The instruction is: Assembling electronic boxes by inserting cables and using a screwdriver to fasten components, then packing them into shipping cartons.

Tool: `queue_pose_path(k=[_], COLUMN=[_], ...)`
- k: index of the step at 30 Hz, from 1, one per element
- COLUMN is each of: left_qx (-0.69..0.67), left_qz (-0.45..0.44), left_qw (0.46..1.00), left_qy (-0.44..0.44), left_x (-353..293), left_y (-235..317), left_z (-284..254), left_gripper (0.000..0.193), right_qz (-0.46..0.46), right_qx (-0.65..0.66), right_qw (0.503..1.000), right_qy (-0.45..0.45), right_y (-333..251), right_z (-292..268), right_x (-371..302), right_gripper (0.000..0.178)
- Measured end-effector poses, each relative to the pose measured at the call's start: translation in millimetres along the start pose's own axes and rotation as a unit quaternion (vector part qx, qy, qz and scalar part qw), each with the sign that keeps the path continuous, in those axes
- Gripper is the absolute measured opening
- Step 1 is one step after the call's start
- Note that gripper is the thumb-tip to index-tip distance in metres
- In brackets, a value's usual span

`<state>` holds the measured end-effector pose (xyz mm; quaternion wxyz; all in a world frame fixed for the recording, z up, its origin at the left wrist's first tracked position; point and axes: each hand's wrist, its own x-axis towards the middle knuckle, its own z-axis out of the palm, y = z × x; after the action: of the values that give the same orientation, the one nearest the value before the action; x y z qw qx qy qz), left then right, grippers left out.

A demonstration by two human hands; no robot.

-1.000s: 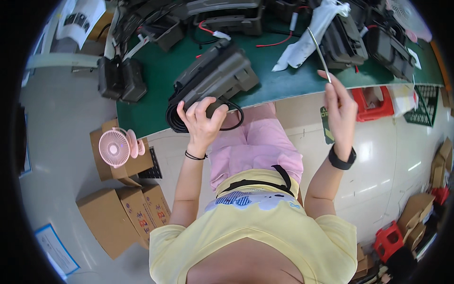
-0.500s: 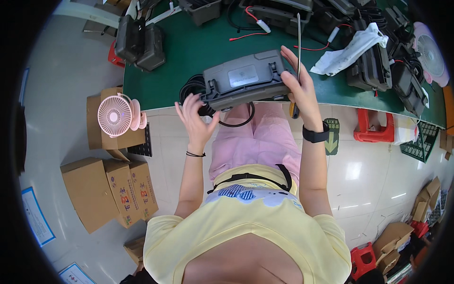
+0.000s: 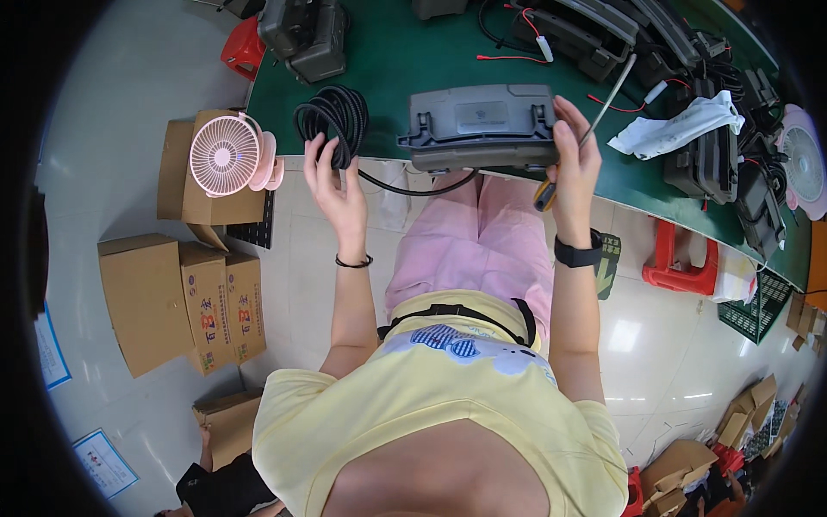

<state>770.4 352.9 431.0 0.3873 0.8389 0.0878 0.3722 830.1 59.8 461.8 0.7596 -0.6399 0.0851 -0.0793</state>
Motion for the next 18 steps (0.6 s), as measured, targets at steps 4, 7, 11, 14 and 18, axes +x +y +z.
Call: queue_pose_path(k=[4, 7, 11, 14, 18], left_qx=[0.091, -0.057, -0.433, -0.480, -0.342], left_qz=[0.055, -0.105, -0.439, -0.435, -0.208], left_qw=[0.971, 0.993, 0.784, 0.761, 0.914], left_qy=[-0.213, 0.016, 0.074, 0.024, 0.068], left_x=[10.6, -11.9, -25.5, -17.7, 0.9], left_y=[-19.8, -34.0, -48.0, -41.0, 3.1], left_z=[-21.9, 0.7, 14.0, -3.3, -15.2], left_gripper=[0.038, 0.037, 0.029, 0.026, 0.027], right_qz=[0.008, 0.004, 0.004, 0.006, 0.012], right_qx=[-0.015, -0.030, -0.018, -0.018, -0.004], right_qw=[1.000, 1.000, 1.000, 1.000, 0.999], right_qy=[-0.017, -0.008, -0.014, -0.019, -0.034], right_y=[5.0, 4.3, 2.3, 1.6, 3.1], right_z=[6.5, 8.2, 9.8, 10.2, 16.0], right_x=[-5.8, -7.0, -8.7, -9.7, -11.5], right_gripper=[0.047, 0.048, 0.050, 0.049, 0.048])
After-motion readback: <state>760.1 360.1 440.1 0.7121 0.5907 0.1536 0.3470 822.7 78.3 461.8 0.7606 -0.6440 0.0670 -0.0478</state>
